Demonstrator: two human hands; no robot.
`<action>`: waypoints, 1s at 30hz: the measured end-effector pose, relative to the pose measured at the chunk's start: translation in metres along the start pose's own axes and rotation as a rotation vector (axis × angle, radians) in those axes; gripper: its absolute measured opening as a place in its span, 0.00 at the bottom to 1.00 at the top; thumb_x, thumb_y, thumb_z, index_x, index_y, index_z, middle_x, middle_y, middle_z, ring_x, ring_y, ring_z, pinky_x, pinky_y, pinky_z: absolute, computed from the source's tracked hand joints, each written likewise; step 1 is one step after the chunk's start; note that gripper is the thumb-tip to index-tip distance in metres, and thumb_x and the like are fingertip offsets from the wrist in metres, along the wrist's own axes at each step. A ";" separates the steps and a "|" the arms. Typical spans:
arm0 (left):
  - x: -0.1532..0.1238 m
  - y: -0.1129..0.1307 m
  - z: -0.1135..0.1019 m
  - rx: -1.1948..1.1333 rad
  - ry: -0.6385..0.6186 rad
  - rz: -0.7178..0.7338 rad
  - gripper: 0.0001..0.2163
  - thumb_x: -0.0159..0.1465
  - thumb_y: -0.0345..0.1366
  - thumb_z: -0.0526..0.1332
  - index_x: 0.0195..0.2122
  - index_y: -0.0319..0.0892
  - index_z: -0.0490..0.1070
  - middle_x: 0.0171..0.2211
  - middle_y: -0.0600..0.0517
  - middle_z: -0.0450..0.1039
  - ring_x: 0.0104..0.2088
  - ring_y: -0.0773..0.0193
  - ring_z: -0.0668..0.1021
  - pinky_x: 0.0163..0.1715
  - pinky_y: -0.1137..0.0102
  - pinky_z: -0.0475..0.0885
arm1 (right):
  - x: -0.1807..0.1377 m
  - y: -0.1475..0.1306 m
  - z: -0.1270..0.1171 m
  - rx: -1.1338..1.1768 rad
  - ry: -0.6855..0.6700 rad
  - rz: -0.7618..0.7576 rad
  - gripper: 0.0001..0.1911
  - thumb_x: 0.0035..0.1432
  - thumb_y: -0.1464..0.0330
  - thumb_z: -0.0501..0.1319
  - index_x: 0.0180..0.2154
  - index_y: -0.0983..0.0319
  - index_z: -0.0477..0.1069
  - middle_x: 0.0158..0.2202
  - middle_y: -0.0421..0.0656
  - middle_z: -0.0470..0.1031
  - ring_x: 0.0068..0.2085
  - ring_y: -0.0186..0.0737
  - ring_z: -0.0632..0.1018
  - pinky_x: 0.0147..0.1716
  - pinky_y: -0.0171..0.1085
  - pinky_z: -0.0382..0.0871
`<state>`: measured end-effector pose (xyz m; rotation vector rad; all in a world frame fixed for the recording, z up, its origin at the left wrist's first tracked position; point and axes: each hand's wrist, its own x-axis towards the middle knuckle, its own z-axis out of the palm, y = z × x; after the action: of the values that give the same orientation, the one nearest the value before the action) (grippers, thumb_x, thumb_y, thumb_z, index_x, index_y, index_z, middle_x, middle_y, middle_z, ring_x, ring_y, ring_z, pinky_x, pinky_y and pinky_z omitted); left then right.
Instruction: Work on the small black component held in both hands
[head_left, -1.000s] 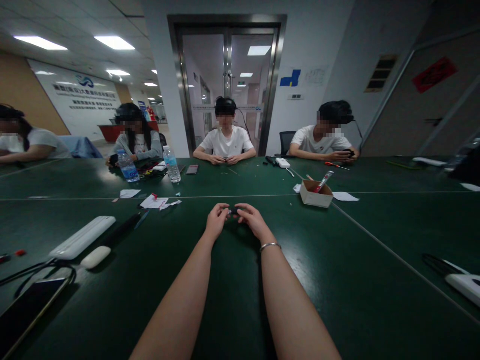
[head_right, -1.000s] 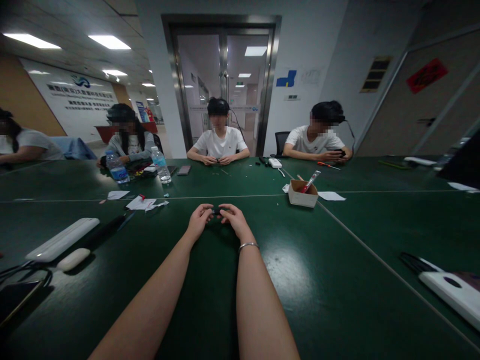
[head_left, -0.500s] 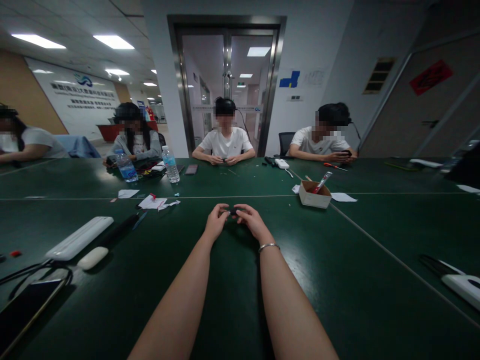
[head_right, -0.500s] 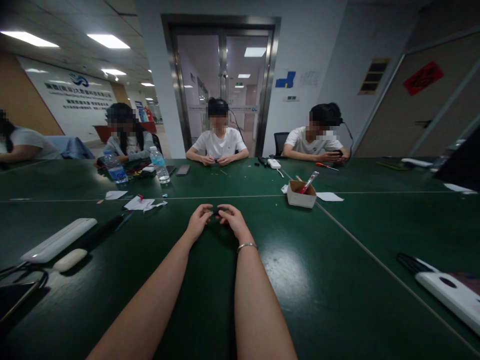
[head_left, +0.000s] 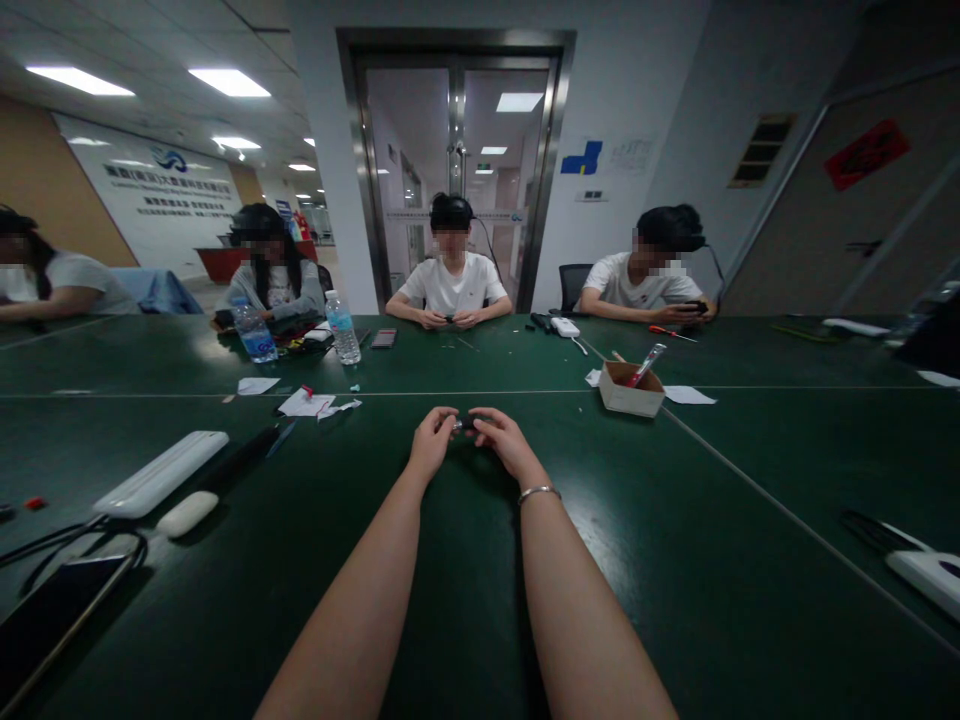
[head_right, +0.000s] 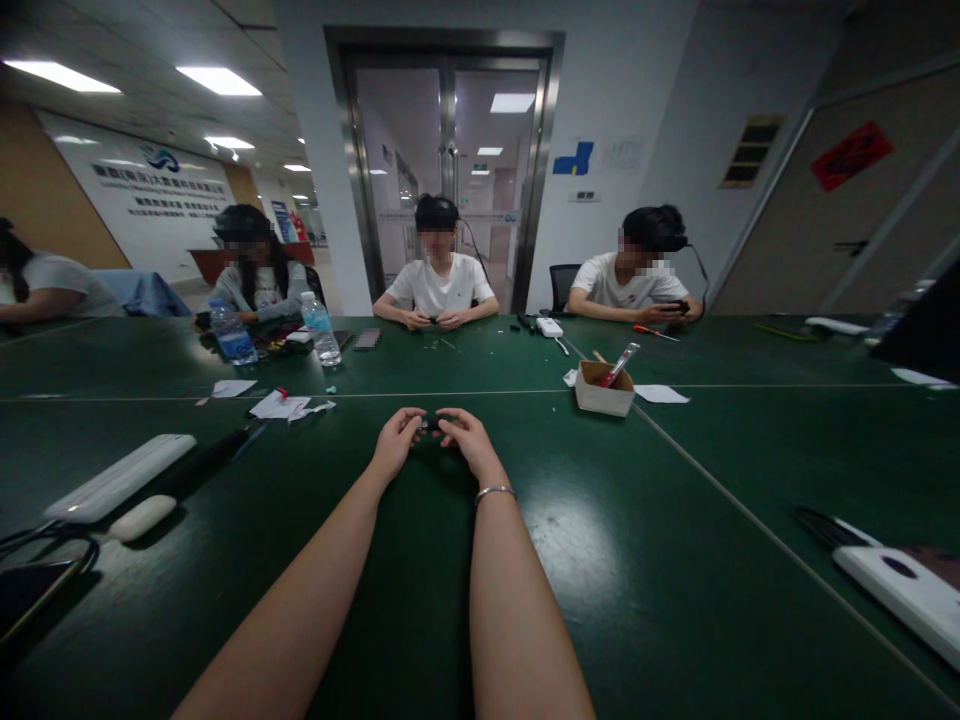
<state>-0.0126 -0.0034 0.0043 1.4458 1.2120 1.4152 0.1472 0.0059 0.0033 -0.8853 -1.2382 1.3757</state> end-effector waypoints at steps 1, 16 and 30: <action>0.000 0.001 0.000 0.002 -0.003 -0.003 0.10 0.59 0.37 0.57 0.40 0.41 0.72 0.32 0.51 0.73 0.29 0.67 0.74 0.30 0.72 0.69 | 0.000 0.000 0.000 0.003 0.002 -0.002 0.19 0.44 0.63 0.69 0.41 0.60 0.75 0.26 0.41 0.78 0.25 0.34 0.74 0.28 0.34 0.66; -0.001 -0.002 -0.003 0.076 -0.024 -0.007 0.12 0.59 0.36 0.59 0.43 0.42 0.73 0.38 0.49 0.74 0.33 0.65 0.75 0.31 0.71 0.70 | -0.001 0.000 0.000 0.009 0.006 0.006 0.20 0.43 0.62 0.70 0.41 0.60 0.75 0.27 0.41 0.78 0.25 0.34 0.74 0.29 0.35 0.67; 0.002 -0.010 -0.001 0.043 -0.031 0.019 0.12 0.62 0.42 0.56 0.39 0.41 0.74 0.32 0.50 0.74 0.31 0.65 0.75 0.29 0.73 0.69 | 0.000 0.000 0.000 0.026 0.007 0.007 0.19 0.44 0.63 0.69 0.40 0.60 0.75 0.26 0.40 0.78 0.25 0.33 0.74 0.29 0.35 0.66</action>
<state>-0.0146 0.0009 -0.0045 1.5073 1.2192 1.3825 0.1469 0.0054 0.0037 -0.8770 -1.2106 1.3903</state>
